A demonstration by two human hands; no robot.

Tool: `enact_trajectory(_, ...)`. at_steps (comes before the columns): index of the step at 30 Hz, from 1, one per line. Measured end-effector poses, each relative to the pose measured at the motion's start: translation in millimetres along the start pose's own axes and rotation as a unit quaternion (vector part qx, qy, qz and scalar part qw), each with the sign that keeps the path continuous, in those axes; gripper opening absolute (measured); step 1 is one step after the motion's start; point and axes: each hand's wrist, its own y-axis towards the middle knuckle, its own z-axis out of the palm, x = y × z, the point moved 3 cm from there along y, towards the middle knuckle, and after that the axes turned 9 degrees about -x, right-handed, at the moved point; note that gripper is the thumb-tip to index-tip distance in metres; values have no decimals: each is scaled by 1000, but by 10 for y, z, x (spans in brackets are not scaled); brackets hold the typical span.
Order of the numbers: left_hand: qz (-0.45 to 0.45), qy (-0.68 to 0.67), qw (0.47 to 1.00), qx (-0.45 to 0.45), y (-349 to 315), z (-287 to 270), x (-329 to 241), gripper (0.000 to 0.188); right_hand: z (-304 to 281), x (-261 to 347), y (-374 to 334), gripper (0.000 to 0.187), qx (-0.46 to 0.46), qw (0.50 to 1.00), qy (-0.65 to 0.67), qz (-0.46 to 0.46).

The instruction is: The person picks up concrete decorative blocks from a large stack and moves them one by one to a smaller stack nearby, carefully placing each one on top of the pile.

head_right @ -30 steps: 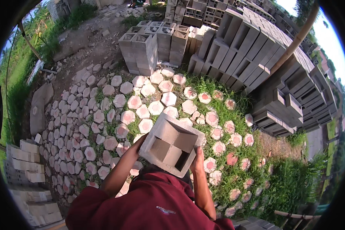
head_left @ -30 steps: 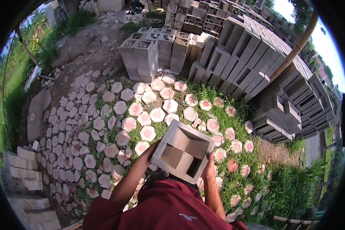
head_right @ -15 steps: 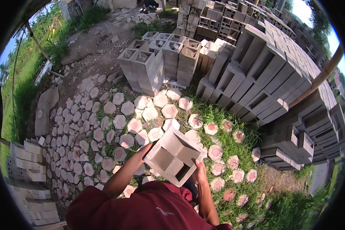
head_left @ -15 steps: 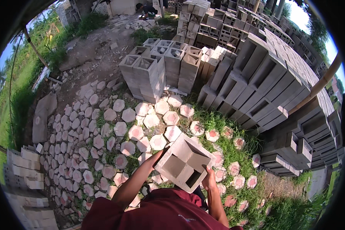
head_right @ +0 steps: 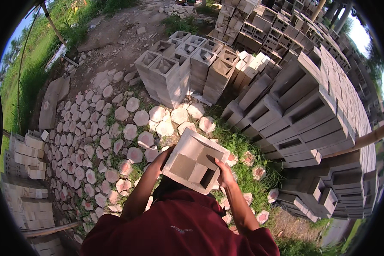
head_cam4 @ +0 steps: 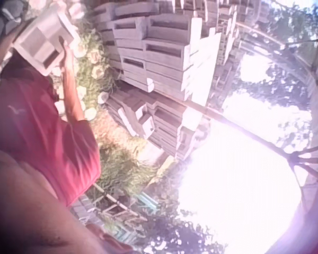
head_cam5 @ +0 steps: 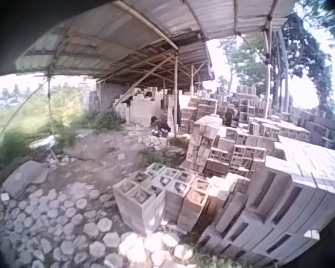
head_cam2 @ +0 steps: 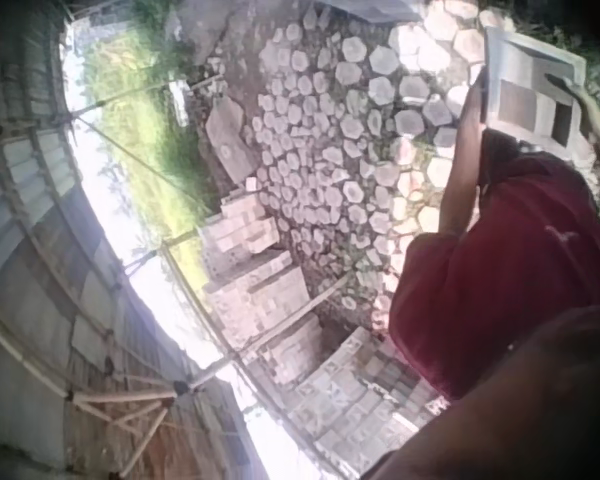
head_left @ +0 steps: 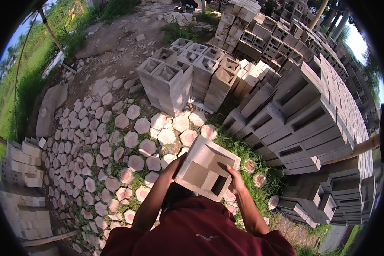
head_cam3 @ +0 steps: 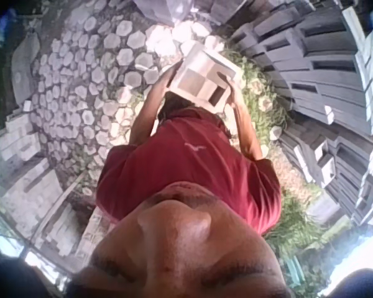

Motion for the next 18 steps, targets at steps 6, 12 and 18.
enact_trajectory(6,3,-29,1000,-10,616,117,-705,47,250,607,868,48,-1,997,-81,-5)
enact_trajectory(12,31,43,998,22,1912,179,-1845,44,731,1340,2047,58,8,994,-112,-4)
enact_trajectory(18,20,-14,999,41,2293,650,-3193,44,1219,2158,2935,60,-18,993,-119,-19)
